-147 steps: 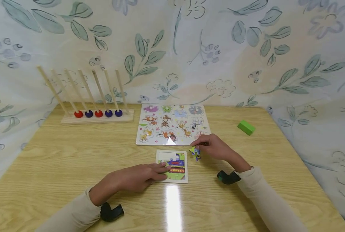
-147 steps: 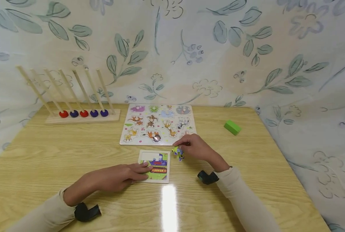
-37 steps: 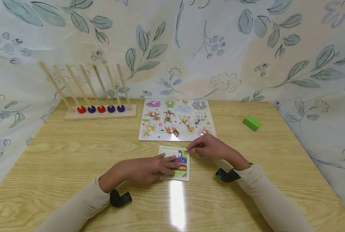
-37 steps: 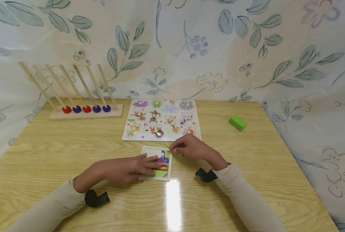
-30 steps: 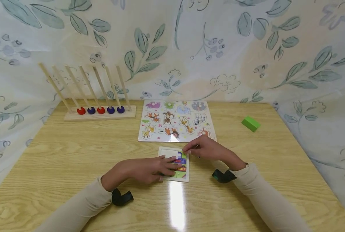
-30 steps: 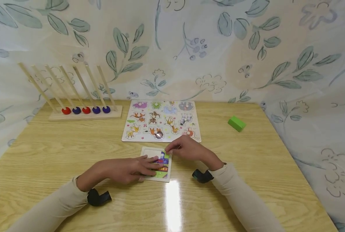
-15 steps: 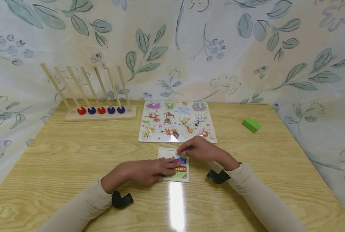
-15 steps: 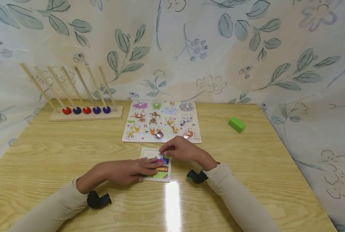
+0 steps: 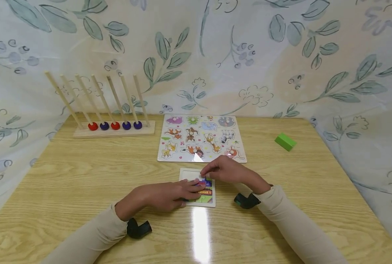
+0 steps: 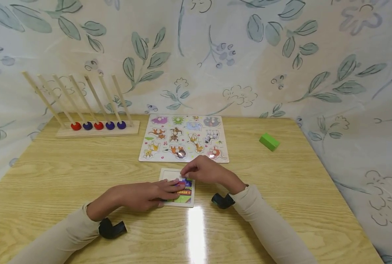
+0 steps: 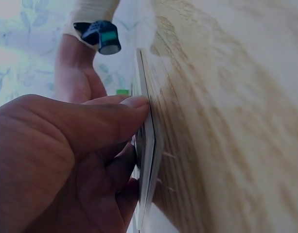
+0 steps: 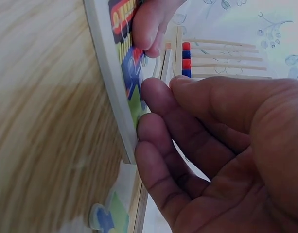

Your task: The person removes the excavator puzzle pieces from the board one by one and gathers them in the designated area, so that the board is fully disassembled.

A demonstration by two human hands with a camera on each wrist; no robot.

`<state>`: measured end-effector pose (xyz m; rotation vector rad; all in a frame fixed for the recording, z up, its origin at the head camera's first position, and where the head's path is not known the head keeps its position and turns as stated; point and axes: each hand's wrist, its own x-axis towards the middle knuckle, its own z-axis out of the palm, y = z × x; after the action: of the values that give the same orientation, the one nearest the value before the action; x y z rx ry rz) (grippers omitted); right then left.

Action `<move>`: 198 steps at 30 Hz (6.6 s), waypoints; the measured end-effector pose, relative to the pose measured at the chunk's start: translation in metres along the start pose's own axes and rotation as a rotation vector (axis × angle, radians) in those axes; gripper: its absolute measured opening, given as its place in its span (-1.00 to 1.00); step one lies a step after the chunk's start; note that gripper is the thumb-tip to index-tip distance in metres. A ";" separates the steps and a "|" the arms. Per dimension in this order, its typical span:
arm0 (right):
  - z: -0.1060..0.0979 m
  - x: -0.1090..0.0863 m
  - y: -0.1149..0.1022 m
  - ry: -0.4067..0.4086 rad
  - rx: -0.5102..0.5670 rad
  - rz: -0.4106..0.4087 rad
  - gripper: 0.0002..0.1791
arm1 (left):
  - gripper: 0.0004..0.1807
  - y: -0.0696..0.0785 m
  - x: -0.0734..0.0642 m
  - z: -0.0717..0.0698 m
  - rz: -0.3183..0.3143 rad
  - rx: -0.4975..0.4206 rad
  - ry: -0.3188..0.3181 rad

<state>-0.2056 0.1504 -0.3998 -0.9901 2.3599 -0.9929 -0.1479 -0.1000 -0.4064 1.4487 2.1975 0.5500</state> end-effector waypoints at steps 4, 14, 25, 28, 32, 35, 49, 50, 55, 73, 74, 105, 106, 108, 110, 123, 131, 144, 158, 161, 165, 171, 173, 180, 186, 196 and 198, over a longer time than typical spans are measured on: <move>0.001 0.001 -0.001 0.000 0.008 -0.009 -0.83 | -0.43 -0.001 0.001 0.001 0.005 -0.003 0.007; 0.003 0.005 -0.004 0.037 -0.060 -0.066 -0.85 | -0.39 -0.001 0.001 0.000 0.016 -0.004 0.015; 0.006 0.004 -0.003 0.108 -0.056 -0.058 -0.85 | -0.41 -0.001 0.001 0.001 -0.001 -0.017 0.005; 0.005 0.002 -0.002 0.142 -0.056 -0.051 -0.85 | -0.40 -0.001 0.001 0.002 -0.001 -0.021 0.009; 0.003 -0.001 0.001 0.128 -0.045 -0.014 -0.84 | -0.37 -0.003 0.003 0.004 0.034 0.000 0.019; 0.002 -0.003 0.001 0.101 -0.041 0.006 -0.83 | -0.36 -0.003 0.004 0.006 0.044 0.008 0.021; 0.007 -0.004 0.000 0.101 -0.010 -0.063 -0.78 | -0.37 -0.001 0.003 0.003 0.023 0.032 0.013; 0.007 -0.004 0.000 0.105 -0.016 -0.063 -0.78 | -0.38 -0.001 0.003 0.003 0.020 0.036 0.013; 0.007 -0.004 0.000 0.124 -0.047 -0.043 -0.77 | -0.33 -0.001 0.003 0.002 0.016 0.016 0.007; 0.002 -0.005 -0.002 0.043 0.050 -0.021 -0.78 | -0.40 -0.003 0.001 0.003 0.011 0.034 0.005; 0.001 -0.006 -0.002 0.050 0.043 -0.025 -0.77 | -0.40 -0.004 0.001 0.003 0.013 0.035 0.005; -0.023 -0.037 0.016 0.114 0.013 0.032 -0.74 | -0.42 0.000 0.001 0.004 0.000 -0.025 0.016; -0.023 -0.038 0.016 0.111 0.017 0.034 -0.74 | -0.42 0.000 0.000 0.004 -0.004 -0.015 0.016; -0.023 -0.038 0.017 0.113 0.014 0.035 -0.74 | -0.43 -0.001 0.000 0.005 0.000 0.009 0.022; -0.024 -0.039 0.018 0.120 0.011 0.041 -0.74 | -0.43 -0.002 0.000 0.005 0.006 0.020 0.026; -0.036 -0.054 0.023 0.201 -0.055 0.098 -0.76 | -0.40 -0.001 0.001 0.002 0.008 0.044 0.028; -0.044 -0.066 0.029 0.235 -0.098 0.105 -0.78 | -0.43 -0.003 0.000 0.003 -0.047 0.015 0.010; -0.059 -0.084 0.046 0.208 -0.150 0.181 -0.77 | -0.46 -0.004 0.001 0.001 -0.048 0.012 0.002; -0.063 -0.094 0.053 0.154 -0.106 0.216 -0.82 | -0.45 -0.004 0.001 0.000 -0.027 0.013 -0.001; -0.062 -0.095 0.055 0.161 -0.124 0.236 -0.83 | -0.44 -0.003 0.001 0.001 -0.031 0.013 0.005; -0.061 -0.097 0.059 0.182 -0.156 0.248 -0.84 | -0.44 -0.002 0.001 0.003 -0.038 0.037 0.019; -0.062 -0.098 0.065 0.200 -0.192 0.239 -0.85 | -0.47 0.002 0.002 0.004 -0.051 0.048 0.046; -0.062 -0.098 0.066 0.203 -0.206 0.231 -0.85 | -0.50 0.003 0.003 0.004 -0.047 0.044 0.055; -0.063 -0.097 0.061 0.227 -0.246 0.242 -0.86 | -0.50 0.003 0.001 0.001 -0.046 -0.041 0.101; -0.061 -0.093 0.052 0.258 -0.266 0.240 -0.85 | -0.54 0.003 -0.005 -0.008 -0.102 0.013 0.174; -0.048 -0.077 0.032 0.249 -0.226 0.175 -0.85 | -0.39 -0.003 -0.016 -0.005 -0.188 0.032 0.198; -0.045 -0.074 0.029 0.239 -0.208 0.159 -0.85 | -0.38 -0.004 -0.017 -0.004 -0.198 0.028 0.187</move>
<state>-0.1954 0.2401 -0.3847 -0.7738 2.7370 -0.8600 -0.1475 -0.1172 -0.4025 1.2168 2.4692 0.6085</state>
